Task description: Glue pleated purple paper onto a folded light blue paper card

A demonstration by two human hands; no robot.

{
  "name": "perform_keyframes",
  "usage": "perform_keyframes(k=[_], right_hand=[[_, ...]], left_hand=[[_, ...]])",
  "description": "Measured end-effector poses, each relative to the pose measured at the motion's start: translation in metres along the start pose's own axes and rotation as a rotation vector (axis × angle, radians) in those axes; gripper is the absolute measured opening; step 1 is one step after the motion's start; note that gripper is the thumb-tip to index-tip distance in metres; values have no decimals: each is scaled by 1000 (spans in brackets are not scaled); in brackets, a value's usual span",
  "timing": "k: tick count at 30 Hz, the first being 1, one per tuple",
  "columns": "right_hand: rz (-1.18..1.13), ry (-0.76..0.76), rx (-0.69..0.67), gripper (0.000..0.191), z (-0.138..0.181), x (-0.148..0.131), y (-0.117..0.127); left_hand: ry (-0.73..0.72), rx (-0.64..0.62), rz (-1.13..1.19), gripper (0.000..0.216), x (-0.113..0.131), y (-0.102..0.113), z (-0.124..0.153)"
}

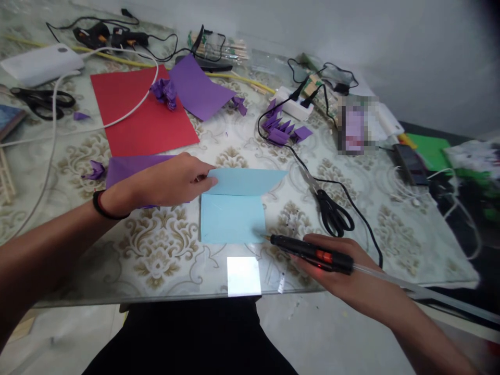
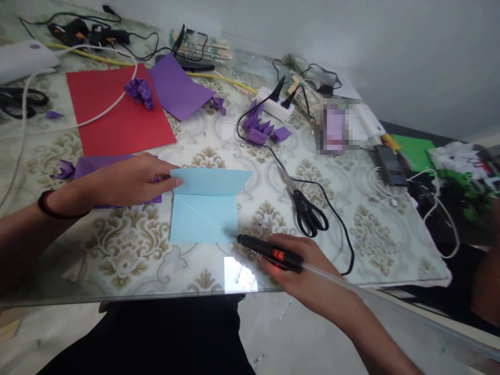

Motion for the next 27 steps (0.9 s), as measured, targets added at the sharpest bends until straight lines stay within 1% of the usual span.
perform_keyframes(k=[3, 10, 13, 15, 19, 24, 27], right_hand=[[-37, 1, -67, 21, 3, 2, -2], [-61, -7, -10, 17, 6, 10, 4], [-53, 40, -89, 20, 5, 6, -2], [-43, 45, -113, 22, 5, 4, -3], [-36, 26, -57, 17, 4, 5, 2], [-15, 33, -104, 24, 5, 6, -4], [-23, 25, -59, 20, 5, 7, -1]], left_hand=[[4, -6, -8, 40, 0, -1, 0], [22, -20, -37, 38, 0, -4, 0], [30, -23, -55, 36, -1, -5, 0], [42, -28, -65, 36, -2, -5, 0], [59, -46, -74, 37, -2, -6, 0], [110, -74, -86, 37, -3, -6, 0], [110, -93, -83, 38, -3, -7, -1]])
Point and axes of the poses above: each hand's wrist, its own z-axis away from the middle knuckle, its own y-axis out of the back of the hand, x = y × z, the point moved 9 cm from there along -z, towards the middle knuckle, and after that the axes turned 14 degrees about -y, right-handed, at the moved point
